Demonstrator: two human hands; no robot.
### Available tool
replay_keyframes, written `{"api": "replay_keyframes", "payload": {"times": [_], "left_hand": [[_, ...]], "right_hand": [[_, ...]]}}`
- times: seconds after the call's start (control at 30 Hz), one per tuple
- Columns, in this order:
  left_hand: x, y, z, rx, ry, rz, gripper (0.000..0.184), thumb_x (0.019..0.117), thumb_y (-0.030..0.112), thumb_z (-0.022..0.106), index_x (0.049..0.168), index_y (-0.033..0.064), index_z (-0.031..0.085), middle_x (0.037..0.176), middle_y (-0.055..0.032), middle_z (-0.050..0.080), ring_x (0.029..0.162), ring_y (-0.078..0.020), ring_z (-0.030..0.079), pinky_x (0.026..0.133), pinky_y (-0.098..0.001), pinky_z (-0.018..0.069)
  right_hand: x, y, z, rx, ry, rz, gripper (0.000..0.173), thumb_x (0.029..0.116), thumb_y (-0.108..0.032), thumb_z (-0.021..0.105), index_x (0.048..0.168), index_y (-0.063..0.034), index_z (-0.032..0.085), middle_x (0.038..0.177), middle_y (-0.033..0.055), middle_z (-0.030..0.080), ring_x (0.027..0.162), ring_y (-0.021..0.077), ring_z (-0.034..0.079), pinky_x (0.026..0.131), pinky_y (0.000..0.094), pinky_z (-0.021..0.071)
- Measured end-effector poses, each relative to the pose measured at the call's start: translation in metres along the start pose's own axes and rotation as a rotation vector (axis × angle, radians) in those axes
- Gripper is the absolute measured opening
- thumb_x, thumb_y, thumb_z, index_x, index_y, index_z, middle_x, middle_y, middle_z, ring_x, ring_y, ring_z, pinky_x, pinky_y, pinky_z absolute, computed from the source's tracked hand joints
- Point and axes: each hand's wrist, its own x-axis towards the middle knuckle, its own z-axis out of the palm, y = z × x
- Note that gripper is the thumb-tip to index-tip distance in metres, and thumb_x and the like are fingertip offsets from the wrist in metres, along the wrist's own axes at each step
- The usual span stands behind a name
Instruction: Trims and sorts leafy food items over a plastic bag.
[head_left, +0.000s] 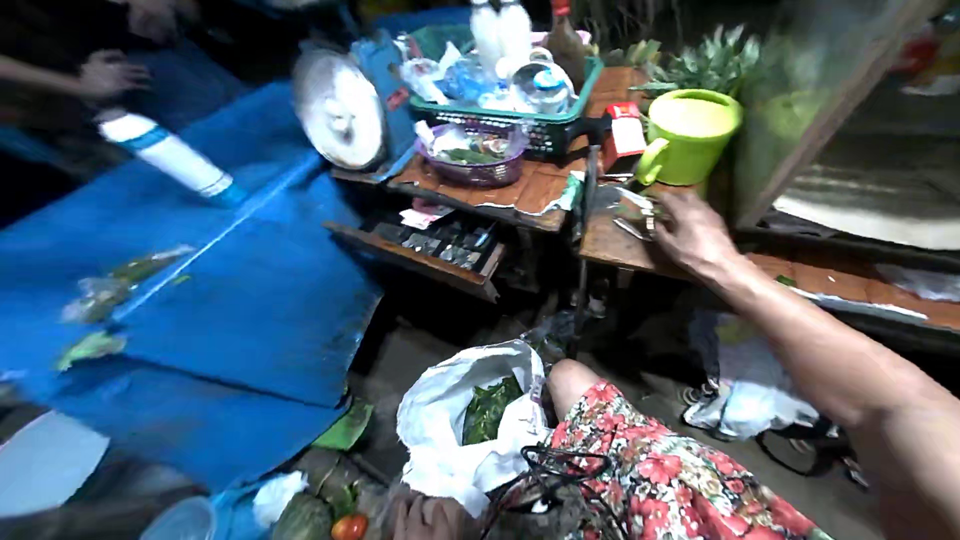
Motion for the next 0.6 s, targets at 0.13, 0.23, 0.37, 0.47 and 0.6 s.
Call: {"api": "replay_keyframes", "payload": {"times": [0.13, 0.23, 0.37, 0.47, 0.6], "left_hand": [[0.002, 0.05, -0.033, -0.049, -0.001, -0.018, 0.033, 0.101, 0.016, 0.054, 0.119, -0.006, 0.07, 0.13, -0.0281, 0.064, 0.127, -0.0447, 0.057, 0.11, -0.0571, 0.043], [0.005, 0.017, -0.001, -0.059, 0.156, 0.045, 0.036, 0.1017, 0.022, 0.05, 0.116, -0.0021, 0.072, 0.129, -0.0243, 0.066, 0.128, -0.0432, 0.058, 0.111, -0.0565, 0.0441], [0.009, 0.032, -0.005, -0.105, 0.068, -0.166, 0.032, 0.1005, 0.015, 0.058, 0.123, -0.0039, 0.07, 0.145, -0.0261, 0.055, 0.134, -0.0439, 0.053, 0.11, -0.0612, 0.0419], [0.01, 0.027, 0.002, -0.12, 0.083, -0.172, 0.03, 0.0983, 0.014, 0.063, 0.121, -0.0034, 0.071, 0.144, -0.0271, 0.056, 0.132, -0.0454, 0.055, 0.108, -0.0623, 0.0439], [0.008, 0.028, -0.003, -0.117, 0.068, -0.175, 0.03, 0.1002, 0.015, 0.059, 0.121, -0.0039, 0.07, 0.141, -0.0284, 0.057, 0.133, -0.046, 0.053, 0.11, -0.062, 0.0417]], "right_hand": [[-0.001, 0.026, -0.002, -0.112, 0.061, -0.023, 0.044, 0.0997, -0.023, 0.064, 0.141, -0.009, 0.057, 0.132, 0.0303, 0.057, 0.12, 0.0512, 0.057, 0.096, 0.0684, 0.0475], [0.0, 0.029, 0.009, -0.218, 0.078, -0.04, 0.042, 0.1028, -0.022, 0.055, 0.141, -0.0045, 0.056, 0.133, 0.0354, 0.055, 0.124, 0.0554, 0.054, 0.098, 0.0692, 0.0453], [0.006, 0.009, 0.009, -0.242, -0.059, 0.201, 0.041, 0.1027, -0.016, 0.053, 0.14, 0.0017, 0.054, 0.14, 0.0376, 0.047, 0.124, 0.0562, 0.053, 0.098, 0.0683, 0.0459], [0.014, 0.006, 0.002, -0.233, -0.146, 0.271, 0.044, 0.1013, -0.015, 0.056, 0.142, -0.0001, 0.053, 0.145, 0.038, 0.043, 0.125, 0.0564, 0.052, 0.099, 0.0683, 0.0456], [0.01, 0.01, 0.002, -0.158, -0.149, 0.149, 0.038, 0.1011, -0.015, 0.058, 0.137, -0.0037, 0.06, 0.139, 0.0349, 0.05, 0.121, 0.0526, 0.056, 0.098, 0.0669, 0.0465]]}}
